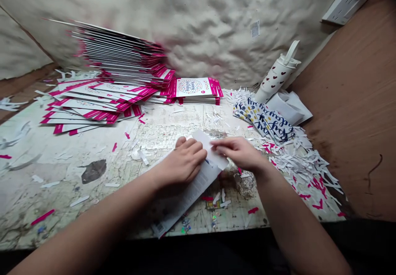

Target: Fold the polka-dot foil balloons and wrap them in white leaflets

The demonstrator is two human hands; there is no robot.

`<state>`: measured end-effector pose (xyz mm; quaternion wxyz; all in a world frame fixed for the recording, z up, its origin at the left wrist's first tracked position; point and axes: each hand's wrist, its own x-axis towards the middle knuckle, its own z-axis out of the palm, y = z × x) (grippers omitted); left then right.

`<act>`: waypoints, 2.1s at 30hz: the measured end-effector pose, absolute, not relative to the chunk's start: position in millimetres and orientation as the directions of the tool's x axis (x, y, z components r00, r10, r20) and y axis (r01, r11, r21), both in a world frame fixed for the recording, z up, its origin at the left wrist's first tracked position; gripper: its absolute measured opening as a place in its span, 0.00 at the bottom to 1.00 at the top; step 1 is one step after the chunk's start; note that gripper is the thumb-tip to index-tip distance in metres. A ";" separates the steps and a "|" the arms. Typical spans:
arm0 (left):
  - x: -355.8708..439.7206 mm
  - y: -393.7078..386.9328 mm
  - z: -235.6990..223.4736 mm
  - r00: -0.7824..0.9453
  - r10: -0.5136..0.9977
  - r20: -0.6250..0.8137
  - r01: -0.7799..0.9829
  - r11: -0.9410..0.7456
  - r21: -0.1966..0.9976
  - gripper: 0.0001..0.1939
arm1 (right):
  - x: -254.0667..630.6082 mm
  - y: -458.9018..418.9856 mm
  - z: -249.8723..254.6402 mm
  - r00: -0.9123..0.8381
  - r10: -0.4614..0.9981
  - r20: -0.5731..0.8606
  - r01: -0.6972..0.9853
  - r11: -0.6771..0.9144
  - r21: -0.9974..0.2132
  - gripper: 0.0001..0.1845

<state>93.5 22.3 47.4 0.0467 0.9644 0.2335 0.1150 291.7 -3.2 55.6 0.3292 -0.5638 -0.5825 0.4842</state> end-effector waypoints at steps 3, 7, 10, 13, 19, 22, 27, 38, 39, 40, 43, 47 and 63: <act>91.9 20.3 64.6 0.783 0.506 0.362 0.512 -0.854 0.087 0.07 | 297.2 -19.6 61.9 -0.030 0.999 0.015 0.179 0.020 -0.984 0.35; 92.4 8.1 86.1 0.473 0.482 0.738 0.583 -0.799 0.147 0.14 | 283.8 -39.0 63.5 -0.087 0.986 0.144 -0.165 0.128 -0.978 0.20; 88.9 1.7 88.0 0.188 0.608 0.771 0.504 -0.734 0.456 0.31 | 278.8 -42.9 65.8 0.072 0.970 0.234 -0.230 0.244 -0.942 0.12; 89.7 -1.8 77.9 0.388 0.747 0.540 0.218 -0.643 0.734 0.32 | 277.6 -40.9 67.1 0.081 0.965 0.248 -0.148 0.257 -0.955 0.16; 99.7 -11.1 67.8 0.410 0.819 0.401 0.070 -0.467 0.882 0.31 | 271.4 -40.4 62.9 -0.004 0.962 0.274 0.045 0.274 -0.961 0.23; 96.0 -10.6 69.2 0.411 0.812 0.415 0.047 -0.474 0.879 0.37 | 273.4 -41.5 62.2 -0.028 0.958 0.284 0.162 0.284 -0.945 0.28; 88.5 -5.6 61.2 0.426 0.831 0.357 0.071 -0.424 0.903 0.39 | 280.9 -38.1 59.4 -0.022 0.954 0.298 0.193 0.296 -0.935 0.29; 81.8 -1.7 91.1 0.472 0.881 -0.036 -0.056 0.071 0.996 0.12 | 304.4 -23.5 85.9 0.114 0.958 0.262 0.157 0.243 -0.957 0.15; 81.8 0.1 88.0 0.494 0.864 -0.096 -0.045 0.136 0.990 0.09 | 308.1 -18.4 87.0 0.104 0.961 0.256 0.229 0.227 -0.947 0.13; 82.5 1.2 82.4 0.506 0.848 -0.158 -0.036 0.204 0.978 0.10 | 310.6 -14.0 86.5 0.107 0.963 0.249 0.324 0.203 -0.924 0.13; 87.8 -2.4 57.5 0.489 0.801 -0.345 -0.029 0.411 0.911 0.13 | 306.2 -11.9 76.9 0.106 0.943 0.315 0.637 0.179 -0.749 0.12; 95.3 -20.2 33.7 0.463 0.766 -0.446 -0.035 0.519 0.854 0.15 | 278.1 -33.7 59.5 -0.270 0.914 0.303 0.791 0.390 -0.472 0.12; 100.9 -34.2 38.4 0.444 0.807 -0.390 0.049 0.412 0.910 0.15 | 253.0 -54.5 59.7 -0.404 0.888 0.222 0.851 0.453 -0.265 0.10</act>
